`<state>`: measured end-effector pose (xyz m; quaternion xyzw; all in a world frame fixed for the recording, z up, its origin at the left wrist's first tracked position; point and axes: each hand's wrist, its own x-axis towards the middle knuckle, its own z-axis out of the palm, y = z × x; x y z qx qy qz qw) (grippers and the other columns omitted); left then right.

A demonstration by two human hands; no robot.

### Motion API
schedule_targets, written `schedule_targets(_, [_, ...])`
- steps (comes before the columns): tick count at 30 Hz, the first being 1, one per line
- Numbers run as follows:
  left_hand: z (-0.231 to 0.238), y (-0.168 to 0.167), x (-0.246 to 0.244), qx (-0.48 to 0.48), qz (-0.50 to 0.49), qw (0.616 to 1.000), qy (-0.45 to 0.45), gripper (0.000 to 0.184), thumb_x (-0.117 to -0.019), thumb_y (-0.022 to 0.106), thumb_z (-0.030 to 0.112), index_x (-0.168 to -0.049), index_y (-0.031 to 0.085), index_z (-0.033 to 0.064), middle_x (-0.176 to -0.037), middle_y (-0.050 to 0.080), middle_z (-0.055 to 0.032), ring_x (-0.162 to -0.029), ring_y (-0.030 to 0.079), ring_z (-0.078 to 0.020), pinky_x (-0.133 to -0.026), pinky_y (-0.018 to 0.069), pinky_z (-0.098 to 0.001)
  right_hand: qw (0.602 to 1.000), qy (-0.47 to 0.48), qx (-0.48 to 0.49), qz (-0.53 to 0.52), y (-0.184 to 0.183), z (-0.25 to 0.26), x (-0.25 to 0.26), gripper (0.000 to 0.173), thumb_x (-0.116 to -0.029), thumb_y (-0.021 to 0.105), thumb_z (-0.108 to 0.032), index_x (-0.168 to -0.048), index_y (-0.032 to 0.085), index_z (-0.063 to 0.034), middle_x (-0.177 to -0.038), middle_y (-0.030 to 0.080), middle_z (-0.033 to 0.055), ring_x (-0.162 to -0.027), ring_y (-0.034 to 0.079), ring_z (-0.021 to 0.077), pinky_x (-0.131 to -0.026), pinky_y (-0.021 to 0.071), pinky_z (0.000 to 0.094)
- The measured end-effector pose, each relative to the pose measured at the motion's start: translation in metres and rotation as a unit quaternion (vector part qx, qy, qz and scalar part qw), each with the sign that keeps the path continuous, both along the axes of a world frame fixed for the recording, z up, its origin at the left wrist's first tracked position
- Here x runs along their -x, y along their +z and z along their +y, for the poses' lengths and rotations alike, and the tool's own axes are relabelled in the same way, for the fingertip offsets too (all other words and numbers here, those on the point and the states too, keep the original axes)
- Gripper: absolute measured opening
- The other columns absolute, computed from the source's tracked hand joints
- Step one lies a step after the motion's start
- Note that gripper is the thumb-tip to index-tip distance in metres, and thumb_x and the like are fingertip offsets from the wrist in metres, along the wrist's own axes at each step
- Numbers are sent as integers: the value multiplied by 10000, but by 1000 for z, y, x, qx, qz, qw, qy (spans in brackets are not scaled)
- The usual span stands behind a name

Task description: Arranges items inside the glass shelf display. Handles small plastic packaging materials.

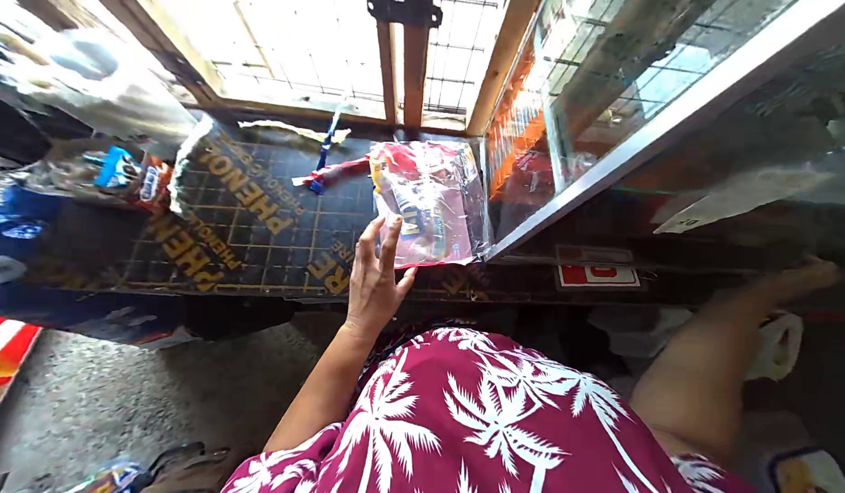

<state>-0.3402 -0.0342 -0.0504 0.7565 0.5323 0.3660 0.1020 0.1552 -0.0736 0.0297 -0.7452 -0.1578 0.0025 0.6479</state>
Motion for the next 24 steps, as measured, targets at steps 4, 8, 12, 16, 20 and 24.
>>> schedule_targets(4, [8, 0, 12, -16, 38, 998, -46, 659, -841, 800, 135, -1456, 564, 138, -1454, 538, -191, -1268, 577, -380, -1001, 518, -518, 1000, 3, 19, -23, -14, -2, -13, 534, -1117, 258, -317, -1546, 341, -9, -1537, 449, 169, -1405, 465, 211, -1143, 426, 379])
schedule_targets(8, [14, -2, 23, -65, 59, 994, -63, 245, -930, 687, 141, -1159, 762, 98, -1166, 729, -128, -1063, 698, -314, -861, 565, -466, 996, -19, 50, -67, -14, 1, -18, 512, -1098, 291, -285, -1475, 418, 37, -1438, 522, 173, -1299, 539, 175, -1082, 466, 312])
schedule_targets(12, [13, 12, 35, -142, -30, 984, -99, 141, -938, 682, 172, -997, 770, 80, -970, 747, -117, -895, 711, -249, -782, 571, -384, 963, -78, -21, -258, 13, -3, 77, 606, -1007, 510, -134, -1487, 313, 179, -1498, 389, 341, -1370, 449, 330, -1127, 406, 300])
schedule_targets(16, [0, 56, 51, -150, -128, 958, -206, 170, -955, 694, 327, -997, 675, 163, -1112, 695, -13, -1141, 629, -177, -1021, 489, -381, 816, 252, -154, -497, 4, -38, 206, 455, -992, 621, -381, -1361, 524, -134, -1452, 507, -2, -1372, 450, 89, -1137, 389, 316])
schedule_targets(20, [-7, 97, 46, -12, -178, 892, -416, 107, -1010, 620, 301, -1089, 643, 233, -1447, 549, 114, -1384, 489, -90, -1143, 445, -321, 700, 559, -87, -436, 5, -33, 286, 578, -862, 644, -710, -1282, 677, -315, -1484, 553, 80, -1457, 402, 320, -1205, 314, 496])
schedule_targets(24, [-1, 102, 20, 102, -155, 804, -564, 187, -1050, 519, 364, -1149, 629, 249, -1327, 646, 114, -1220, 622, -57, -1001, 553, -278, 694, 649, -112, -292, 15, -31, 294, 522, -843, 812, -265, -1325, 682, -112, -1559, 389, 318, -1494, 337, 426, -1210, 333, 494])
